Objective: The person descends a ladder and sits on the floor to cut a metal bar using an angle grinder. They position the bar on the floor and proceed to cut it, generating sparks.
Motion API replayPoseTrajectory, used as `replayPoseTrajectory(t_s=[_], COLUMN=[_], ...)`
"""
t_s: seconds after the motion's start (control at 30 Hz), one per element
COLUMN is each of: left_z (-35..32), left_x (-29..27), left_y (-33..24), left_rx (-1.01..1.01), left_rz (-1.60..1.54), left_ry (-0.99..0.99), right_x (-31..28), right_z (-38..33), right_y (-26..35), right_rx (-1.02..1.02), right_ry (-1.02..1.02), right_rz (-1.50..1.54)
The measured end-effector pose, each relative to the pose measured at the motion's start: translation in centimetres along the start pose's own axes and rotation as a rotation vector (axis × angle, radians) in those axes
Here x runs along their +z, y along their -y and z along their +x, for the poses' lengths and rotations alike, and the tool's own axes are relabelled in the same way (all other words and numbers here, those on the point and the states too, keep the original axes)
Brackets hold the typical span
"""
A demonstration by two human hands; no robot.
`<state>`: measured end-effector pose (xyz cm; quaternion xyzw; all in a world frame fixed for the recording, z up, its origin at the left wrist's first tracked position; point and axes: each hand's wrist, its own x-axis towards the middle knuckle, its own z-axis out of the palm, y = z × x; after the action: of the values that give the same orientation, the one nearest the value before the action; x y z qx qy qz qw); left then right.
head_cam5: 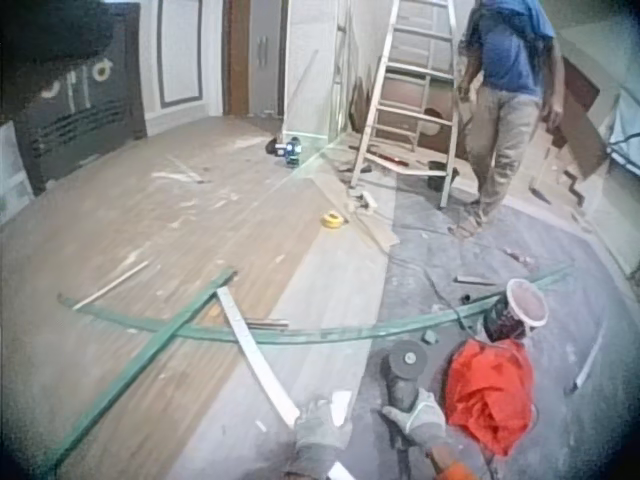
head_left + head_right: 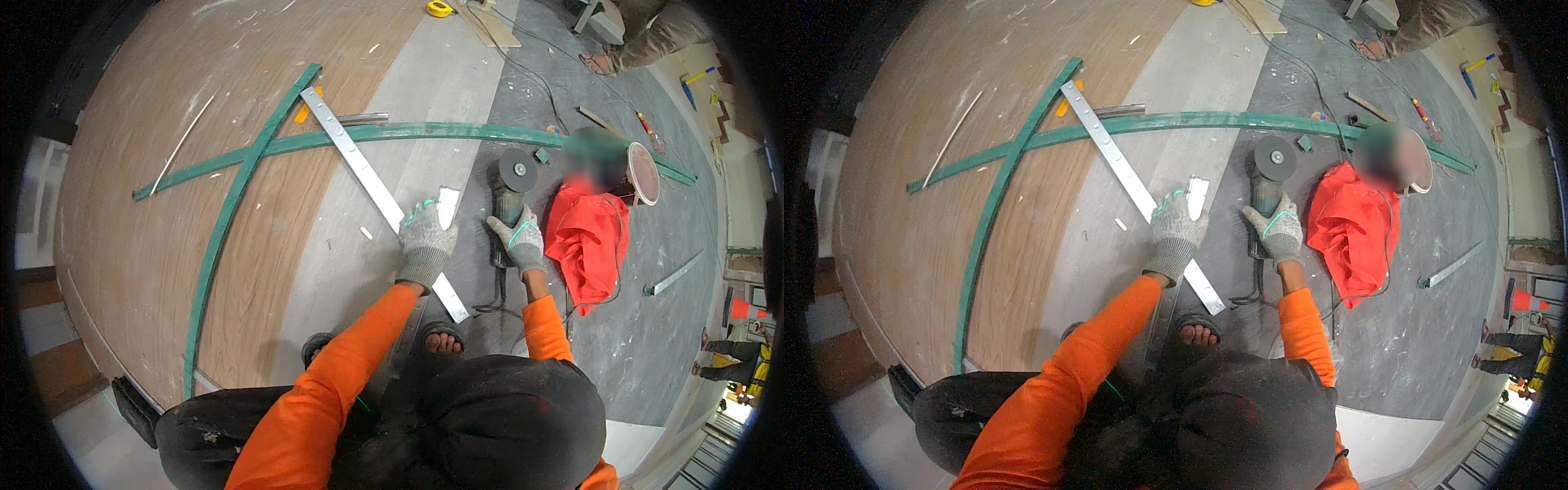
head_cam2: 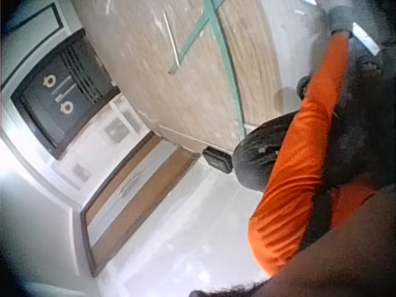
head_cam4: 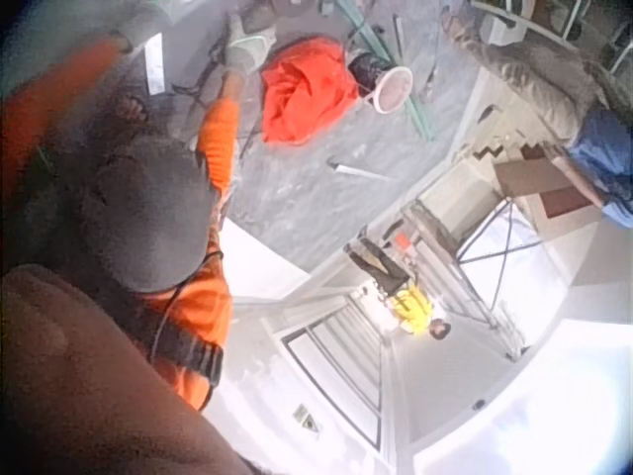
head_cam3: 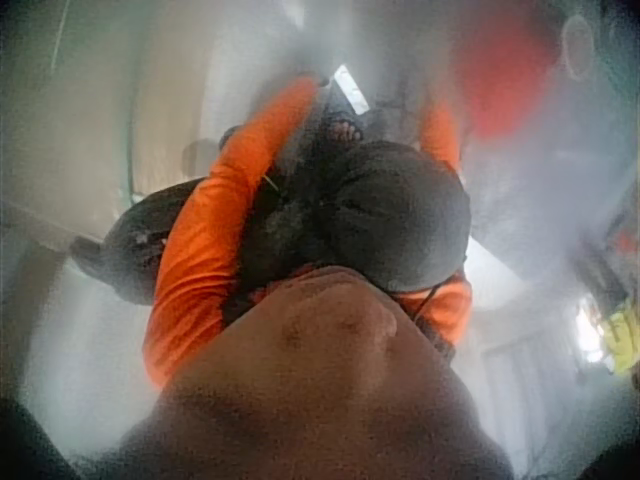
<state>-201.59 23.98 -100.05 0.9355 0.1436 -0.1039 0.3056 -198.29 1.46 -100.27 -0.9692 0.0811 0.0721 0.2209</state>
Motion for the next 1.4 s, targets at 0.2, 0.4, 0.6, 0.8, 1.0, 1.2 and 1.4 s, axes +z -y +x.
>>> replayPoseTrajectory(t_s=[0.2,0.4,0.6,0.8,1.0,1.2,1.4], left_z=[-0.7,-2.4,-4.8,-7.3,-8.9,-10.3,-11.2], left_x=[-7.2,-12.2,-15.4,-15.3,-14.5,-14.3,-14.2], left_y=[-5.6,-9.4,-12.2,-12.5,-13.2,-13.7,-13.8], left_rx=[0.119,0.419,0.365,0.518,0.766,0.768,0.771], left_rz=[-0.248,-0.223,-0.173,-0.15,-0.268,-0.32,-0.406], left_ry=[0.054,-0.069,0.013,-0.151,-0.362,-0.324,-0.277], right_x=[-3.2,-13.9,-14.2,-13.6,-16.0,-17.3,-19.5], right_z=[-2.2,-4.1,-4.2,-5.1,-7.4,-8.9,-10.7], right_y=[1.6,14.1,15.5,15.2,15.9,15.7,16.7], right_rx=[-0.028,-0.733,-0.597,-0.585,-0.616,-0.571,-0.439], right_ry=[-0.333,-0.67,-0.576,-0.772,-0.915,-0.911,-0.744], right_rz=[0.526,0.423,0.564,0.845,1.019,1.074,1.225])
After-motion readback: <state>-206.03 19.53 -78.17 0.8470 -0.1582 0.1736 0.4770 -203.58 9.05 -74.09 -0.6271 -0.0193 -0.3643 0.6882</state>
